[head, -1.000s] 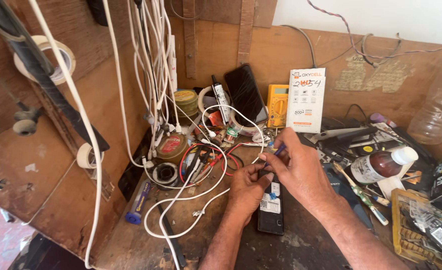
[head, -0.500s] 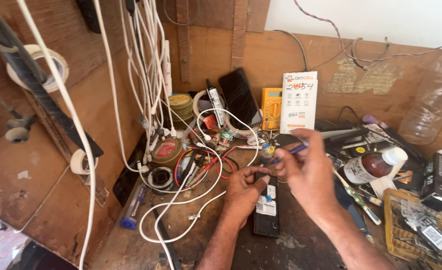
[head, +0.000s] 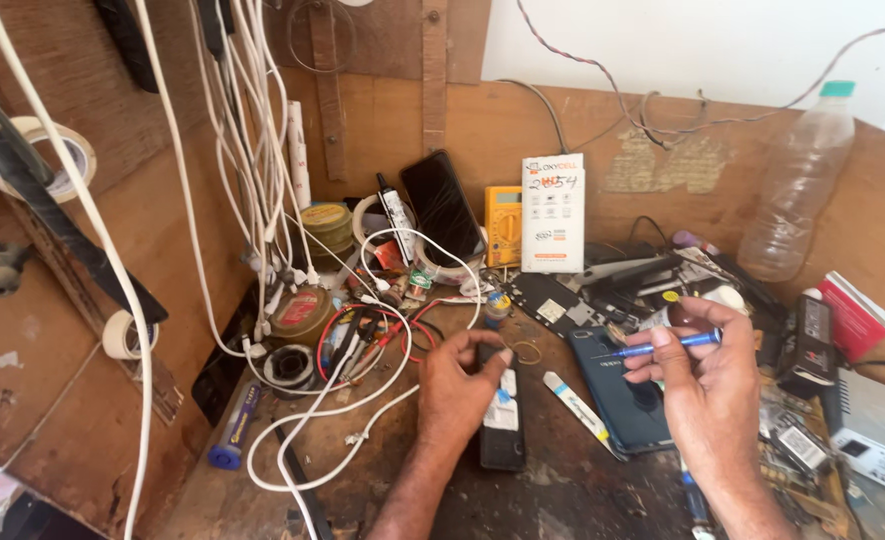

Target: The person uses a small blue tool to pry and scrape at a black rectangular electronic component on a cluttered workbench. They repeatedly lift, rotate, and scrape the component while handling it with both hands.

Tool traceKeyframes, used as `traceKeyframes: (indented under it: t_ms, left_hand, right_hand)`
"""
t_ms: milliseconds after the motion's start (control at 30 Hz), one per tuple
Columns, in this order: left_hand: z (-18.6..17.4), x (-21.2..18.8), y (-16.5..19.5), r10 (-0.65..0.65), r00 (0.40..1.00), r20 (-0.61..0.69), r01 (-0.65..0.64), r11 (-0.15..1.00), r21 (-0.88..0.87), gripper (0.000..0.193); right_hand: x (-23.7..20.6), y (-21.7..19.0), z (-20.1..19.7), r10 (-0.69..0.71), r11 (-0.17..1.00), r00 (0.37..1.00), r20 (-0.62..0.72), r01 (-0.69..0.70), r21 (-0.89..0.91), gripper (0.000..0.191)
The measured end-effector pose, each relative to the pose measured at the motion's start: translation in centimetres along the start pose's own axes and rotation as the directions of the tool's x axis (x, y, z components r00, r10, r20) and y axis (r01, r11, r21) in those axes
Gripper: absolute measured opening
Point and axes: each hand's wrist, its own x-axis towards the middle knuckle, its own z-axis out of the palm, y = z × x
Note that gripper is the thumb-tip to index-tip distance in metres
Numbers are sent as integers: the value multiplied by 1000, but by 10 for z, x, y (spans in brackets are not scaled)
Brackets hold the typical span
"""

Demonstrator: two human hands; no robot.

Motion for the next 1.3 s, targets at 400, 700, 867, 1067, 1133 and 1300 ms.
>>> traceKeyframes:
  t_ms: [400, 700, 867, 1067, 1133, 1300]
  left_hand:
    - [-44, -8, 37, -316, 938, -141, 247, 897, -367, 32]
    - [-56, -24, 24, -434, 900, 44, 248, 425, -870, 28]
    - [-57, -31, 38, -303, 922, 242, 335, 306, -891, 40]
    - [-61, -40, 57, -160, 917, 365, 396, 471, -788, 51]
    - [-62, -39, 60, -173, 920, 351, 385, 567, -729, 50]
    - [-52, -31, 54, -263, 906, 331, 415, 699, -582, 41]
  right_hand:
    - [-8, 4, -3, -23, 999, 999, 21, 24, -32, 31]
    - [-11, 6, 17, -4, 998, 996, 88, 9, -54, 22]
    - [-11, 11, 20, 26, 998, 996, 84, -30, 48, 23]
    - [-12, 17, 10, 18, 999, 999, 49, -20, 47, 22]
    - [-11, 19, 4, -8, 1000, 1000, 18, 9, -16, 23]
    - [-4, 25, -13, -11, 990, 997, -76, 0, -141, 21]
